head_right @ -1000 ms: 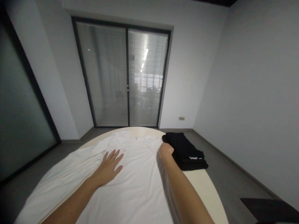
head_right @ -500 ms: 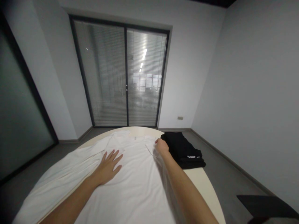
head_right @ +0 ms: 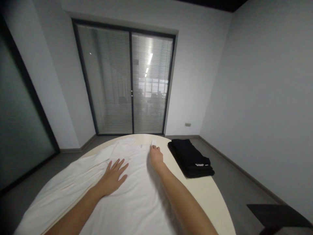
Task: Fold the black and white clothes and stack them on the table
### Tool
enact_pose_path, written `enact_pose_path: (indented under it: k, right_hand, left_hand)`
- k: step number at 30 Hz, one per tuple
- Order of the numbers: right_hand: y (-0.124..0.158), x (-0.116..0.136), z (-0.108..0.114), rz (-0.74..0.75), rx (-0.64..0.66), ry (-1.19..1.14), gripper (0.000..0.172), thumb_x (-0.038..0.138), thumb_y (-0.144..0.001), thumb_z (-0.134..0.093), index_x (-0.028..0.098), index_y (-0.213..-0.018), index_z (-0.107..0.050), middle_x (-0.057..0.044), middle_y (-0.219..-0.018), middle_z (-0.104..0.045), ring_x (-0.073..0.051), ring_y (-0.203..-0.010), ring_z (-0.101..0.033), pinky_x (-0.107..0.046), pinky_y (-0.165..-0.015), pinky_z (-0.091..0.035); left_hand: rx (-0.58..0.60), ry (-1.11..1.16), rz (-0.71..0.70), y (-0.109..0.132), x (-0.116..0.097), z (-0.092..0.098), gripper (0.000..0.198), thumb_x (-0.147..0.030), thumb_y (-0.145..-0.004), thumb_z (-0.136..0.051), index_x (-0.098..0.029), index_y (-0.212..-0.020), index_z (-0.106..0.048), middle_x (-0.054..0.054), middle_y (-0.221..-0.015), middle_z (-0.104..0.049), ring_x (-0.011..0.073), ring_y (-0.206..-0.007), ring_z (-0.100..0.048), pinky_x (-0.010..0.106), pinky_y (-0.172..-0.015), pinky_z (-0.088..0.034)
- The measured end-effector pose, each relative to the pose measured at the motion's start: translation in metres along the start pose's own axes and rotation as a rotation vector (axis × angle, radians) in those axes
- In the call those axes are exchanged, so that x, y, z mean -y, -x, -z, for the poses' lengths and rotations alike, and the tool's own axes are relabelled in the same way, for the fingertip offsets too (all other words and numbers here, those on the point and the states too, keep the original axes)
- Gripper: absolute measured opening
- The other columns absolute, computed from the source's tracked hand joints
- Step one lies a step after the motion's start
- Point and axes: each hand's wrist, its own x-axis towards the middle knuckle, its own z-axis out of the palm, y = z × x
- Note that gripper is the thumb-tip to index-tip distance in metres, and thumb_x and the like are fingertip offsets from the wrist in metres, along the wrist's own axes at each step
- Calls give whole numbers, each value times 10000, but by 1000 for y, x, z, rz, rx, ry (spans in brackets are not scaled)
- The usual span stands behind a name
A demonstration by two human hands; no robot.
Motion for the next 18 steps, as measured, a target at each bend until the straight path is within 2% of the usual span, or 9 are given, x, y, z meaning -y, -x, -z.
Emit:
enact_pose_path:
  k: [4, 9, 18]
  right_hand:
    - [1, 9, -8, 43, 19, -11, 674, -1, -826, -424, 212, -1465, -417, -110, -1473, -473, -276, -1265, -467, -346, -923, -475]
    - [4, 15, -20, 102, 82, -28, 824, -10, -754, -465, 223, -1529, -305, -112, -1435, -515, -263, -1235, -502, -350, -964, -453]
    - [10, 25, -28, 155, 78, -41, 739, 2, -780, -458, 157, -1497, -365, -134, -1485, -463, -270, -1303, -452, -342, -1001, -428]
  left_hand:
    - [-11, -4, -1, 1, 0, 0, 528, -452, -967, -417, -291, -1469, -450, 92, -1572, -353, 326, -1473, -251, 597, -1180, -139]
    - [-7, 7, -7, 1, 0, 0, 530, -458, -969, -411, -294, -1472, -445, 89, -1577, -342, 328, -1476, -241, 600, -1181, -133]
    - [30, 10, 9, 0, -3, 8, 541, -456, -968, -402, -285, -1480, -433, 96, -1579, -336, 331, -1478, -231, 602, -1178, -128]
